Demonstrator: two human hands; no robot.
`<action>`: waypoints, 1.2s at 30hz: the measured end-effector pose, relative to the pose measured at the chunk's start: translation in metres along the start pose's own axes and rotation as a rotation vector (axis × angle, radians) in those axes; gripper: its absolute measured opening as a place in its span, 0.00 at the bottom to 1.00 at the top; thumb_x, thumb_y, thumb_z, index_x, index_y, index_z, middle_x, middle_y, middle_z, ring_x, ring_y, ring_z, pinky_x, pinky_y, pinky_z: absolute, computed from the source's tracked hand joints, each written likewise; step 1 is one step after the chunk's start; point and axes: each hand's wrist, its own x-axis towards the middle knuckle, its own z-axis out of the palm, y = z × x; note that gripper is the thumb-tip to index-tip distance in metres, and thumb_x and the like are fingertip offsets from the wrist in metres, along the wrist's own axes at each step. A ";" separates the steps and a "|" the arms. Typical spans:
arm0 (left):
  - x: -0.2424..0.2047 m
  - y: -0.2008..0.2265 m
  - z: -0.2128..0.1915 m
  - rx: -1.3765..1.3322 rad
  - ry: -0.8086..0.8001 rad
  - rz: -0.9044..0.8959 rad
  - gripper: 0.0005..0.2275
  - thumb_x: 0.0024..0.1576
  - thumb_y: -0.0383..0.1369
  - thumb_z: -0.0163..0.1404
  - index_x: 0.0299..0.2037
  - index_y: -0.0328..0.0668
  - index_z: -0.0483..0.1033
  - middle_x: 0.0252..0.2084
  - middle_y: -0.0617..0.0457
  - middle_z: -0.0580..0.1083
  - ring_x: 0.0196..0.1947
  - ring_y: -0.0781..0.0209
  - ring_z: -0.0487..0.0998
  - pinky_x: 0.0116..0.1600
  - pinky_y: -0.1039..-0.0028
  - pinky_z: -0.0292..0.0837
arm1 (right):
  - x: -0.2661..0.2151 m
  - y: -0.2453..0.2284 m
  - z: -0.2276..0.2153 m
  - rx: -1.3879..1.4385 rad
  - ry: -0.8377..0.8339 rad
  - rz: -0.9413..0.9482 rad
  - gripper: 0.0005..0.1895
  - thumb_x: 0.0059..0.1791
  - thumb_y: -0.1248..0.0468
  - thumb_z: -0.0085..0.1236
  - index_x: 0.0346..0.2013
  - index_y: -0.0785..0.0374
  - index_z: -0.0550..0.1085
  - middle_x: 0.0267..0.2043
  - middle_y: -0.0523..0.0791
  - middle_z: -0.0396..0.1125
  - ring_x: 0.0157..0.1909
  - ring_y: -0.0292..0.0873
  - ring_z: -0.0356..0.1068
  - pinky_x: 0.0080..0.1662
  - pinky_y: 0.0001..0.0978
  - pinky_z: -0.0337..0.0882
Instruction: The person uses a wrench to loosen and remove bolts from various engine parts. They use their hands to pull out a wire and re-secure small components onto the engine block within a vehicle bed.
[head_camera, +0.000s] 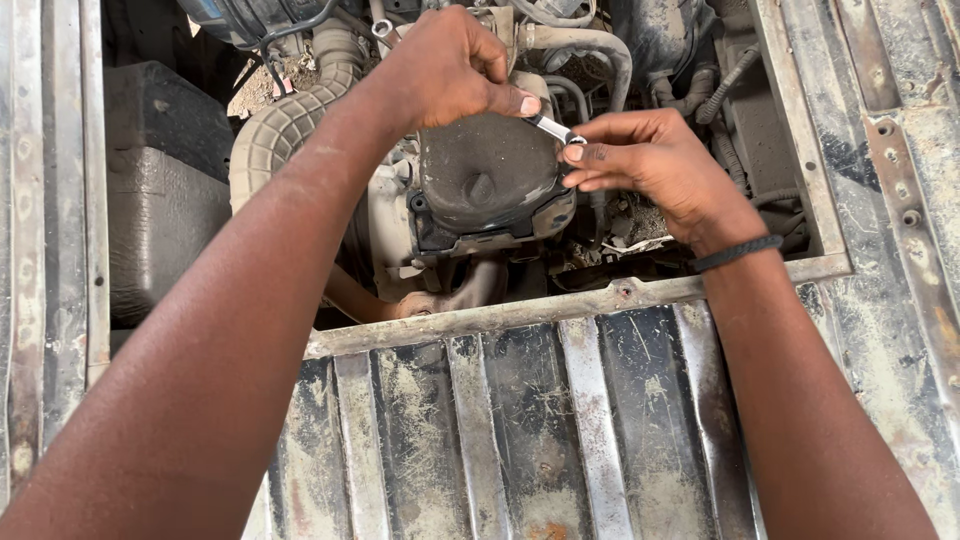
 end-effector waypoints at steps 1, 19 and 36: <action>0.002 0.000 -0.002 0.028 -0.040 0.012 0.19 0.49 0.46 0.70 0.19 0.43 0.78 0.16 0.58 0.69 0.17 0.68 0.65 0.26 0.70 0.59 | 0.000 -0.002 0.000 0.037 -0.015 0.068 0.12 0.51 0.67 0.60 0.48 0.67 0.79 0.42 0.50 0.76 0.44 0.45 0.79 0.48 0.32 0.78; 0.026 0.013 -0.015 0.169 -0.184 0.087 0.19 0.48 0.48 0.68 0.22 0.41 0.79 0.16 0.58 0.69 0.16 0.64 0.65 0.25 0.65 0.59 | 0.002 -0.004 0.001 0.343 -0.068 0.167 0.17 0.51 0.76 0.51 0.54 0.72 0.75 0.49 0.55 0.75 0.50 0.49 0.79 0.53 0.34 0.75; -0.075 -0.003 -0.043 0.669 -0.401 -0.340 0.32 0.65 0.60 0.30 0.43 0.38 0.78 0.28 0.42 0.77 0.29 0.49 0.84 0.42 0.57 0.83 | 0.008 0.004 0.006 0.105 -0.034 -0.018 0.14 0.54 0.69 0.51 0.53 0.67 0.78 0.46 0.49 0.77 0.43 0.42 0.79 0.47 0.31 0.82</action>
